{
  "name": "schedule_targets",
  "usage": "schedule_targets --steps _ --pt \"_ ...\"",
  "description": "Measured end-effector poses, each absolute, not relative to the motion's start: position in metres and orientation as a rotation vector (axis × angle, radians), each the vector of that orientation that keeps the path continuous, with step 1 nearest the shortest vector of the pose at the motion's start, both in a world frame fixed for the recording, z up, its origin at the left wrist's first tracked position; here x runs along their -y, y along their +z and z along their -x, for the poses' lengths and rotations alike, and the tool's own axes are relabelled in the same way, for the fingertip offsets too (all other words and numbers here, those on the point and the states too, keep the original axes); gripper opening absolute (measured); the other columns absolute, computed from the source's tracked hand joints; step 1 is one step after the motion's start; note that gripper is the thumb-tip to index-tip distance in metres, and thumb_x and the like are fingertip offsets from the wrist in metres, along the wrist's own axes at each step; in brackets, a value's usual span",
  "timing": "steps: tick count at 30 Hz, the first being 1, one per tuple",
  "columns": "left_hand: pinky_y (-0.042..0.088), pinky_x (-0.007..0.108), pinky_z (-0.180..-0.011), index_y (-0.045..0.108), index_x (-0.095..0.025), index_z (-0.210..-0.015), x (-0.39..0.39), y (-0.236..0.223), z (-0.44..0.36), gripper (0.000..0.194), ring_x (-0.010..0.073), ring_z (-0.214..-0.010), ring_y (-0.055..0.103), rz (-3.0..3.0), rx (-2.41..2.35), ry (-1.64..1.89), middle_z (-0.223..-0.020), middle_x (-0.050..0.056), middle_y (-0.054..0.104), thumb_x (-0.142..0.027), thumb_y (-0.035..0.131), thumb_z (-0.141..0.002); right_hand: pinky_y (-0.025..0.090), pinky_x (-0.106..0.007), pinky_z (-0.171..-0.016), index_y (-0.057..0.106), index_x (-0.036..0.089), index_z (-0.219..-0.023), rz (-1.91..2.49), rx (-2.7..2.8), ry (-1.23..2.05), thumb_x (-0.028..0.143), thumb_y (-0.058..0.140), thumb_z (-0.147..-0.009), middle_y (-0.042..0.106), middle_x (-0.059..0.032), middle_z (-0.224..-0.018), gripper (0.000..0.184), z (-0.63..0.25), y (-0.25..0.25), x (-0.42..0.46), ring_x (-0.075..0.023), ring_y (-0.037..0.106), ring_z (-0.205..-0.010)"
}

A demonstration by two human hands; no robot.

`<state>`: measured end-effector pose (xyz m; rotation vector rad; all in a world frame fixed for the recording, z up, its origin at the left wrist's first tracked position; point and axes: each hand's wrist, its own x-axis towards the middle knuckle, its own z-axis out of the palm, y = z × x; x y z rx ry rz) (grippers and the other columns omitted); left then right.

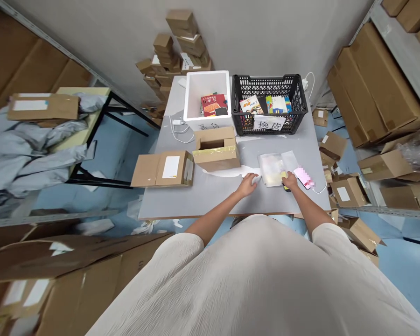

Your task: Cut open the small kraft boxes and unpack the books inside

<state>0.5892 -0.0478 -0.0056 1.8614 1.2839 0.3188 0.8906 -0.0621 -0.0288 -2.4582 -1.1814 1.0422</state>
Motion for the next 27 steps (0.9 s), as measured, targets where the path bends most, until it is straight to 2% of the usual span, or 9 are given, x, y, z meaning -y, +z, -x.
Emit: schedule_targets --steps 5,9,11,14,18,24,27 --pt "0.052 0.048 -0.122 0.068 -0.023 -0.144 0.063 -0.02 -0.601 0.049 0.0289 -0.143 0.06 -1.794 -1.316 0.293 -0.149 0.012 0.064 -0.012 0.062 -0.096 0.057 -0.039 -0.106 0.072 0.016 -0.145 2.478 1.21 1.001 0.026 0.07 -0.086 0.077 -0.0188 -0.139 0.06 -0.894 -0.037 0.052 -0.0325 0.075 -0.123" --pt "0.05 0.049 -0.125 0.068 -0.022 -0.143 0.072 -0.026 -0.609 0.047 0.0291 -0.143 0.059 -1.758 -1.308 0.265 -0.151 0.013 0.064 -0.014 0.06 -0.097 0.058 -0.035 -0.098 0.085 0.017 -0.116 2.507 1.198 0.952 0.017 0.068 -0.085 0.084 -0.0162 -0.119 0.036 -0.898 -0.039 0.049 -0.0312 0.078 -0.111" --pt "0.051 0.05 -0.125 0.068 -0.021 -0.142 0.074 -0.028 -0.612 0.045 0.0292 -0.14 0.062 -1.73 -1.309 0.251 -0.151 0.013 0.064 -0.016 0.059 -0.098 0.058 -0.034 -0.094 0.087 0.018 -0.106 2.513 1.198 0.942 0.015 0.066 -0.085 0.085 -0.0147 -0.113 0.03 -0.901 -0.039 0.05 -0.0301 0.078 -0.107" --pt "0.052 0.051 -0.124 0.067 -0.021 -0.142 0.076 -0.032 -0.617 0.045 0.0298 -0.137 0.064 -1.699 -1.308 0.238 -0.15 0.013 0.065 -0.018 0.059 -0.098 0.058 -0.033 -0.09 0.086 0.018 -0.106 2.514 1.188 0.937 0.018 0.066 -0.087 0.085 -0.0141 -0.109 0.028 -0.904 -0.036 0.052 -0.0289 0.078 -0.103" --pt "0.052 0.051 -0.124 0.067 -0.021 -0.141 0.076 -0.036 -0.62 0.043 0.0309 -0.139 0.063 -1.688 -1.293 0.234 -0.151 0.014 0.065 -0.019 0.058 -0.099 0.057 -0.031 -0.089 0.084 0.019 -0.114 2.493 1.205 0.95 0.025 0.072 -0.086 0.085 -0.0138 -0.113 0.031 -0.9 -0.033 0.051 -0.0283 0.077 -0.108" --pt "0.053 0.052 -0.123 0.068 -0.02 -0.138 0.076 -0.038 -0.619 0.041 0.0308 -0.137 0.065 -1.685 -1.285 0.242 -0.15 0.015 0.066 -0.018 0.058 -0.099 0.054 -0.034 -0.086 0.082 0.021 -0.094 2.477 1.291 0.889 0.018 0.063 -0.089 0.083 -0.0109 -0.098 0.02 -0.895 -0.02 0.049 -0.0281 0.073 -0.098" --pt "0.053 0.052 -0.123 0.068 -0.021 -0.138 0.073 -0.038 -0.618 0.042 0.0303 -0.137 0.065 -1.69 -1.277 0.26 -0.148 0.014 0.067 -0.017 0.059 -0.098 0.055 -0.037 -0.091 0.077 0.02 -0.098 2.327 1.331 0.814 0.023 0.058 -0.096 0.08 -0.0118 -0.103 0.02 -0.894 -0.003 0.049 -0.0271 0.07 -0.098"
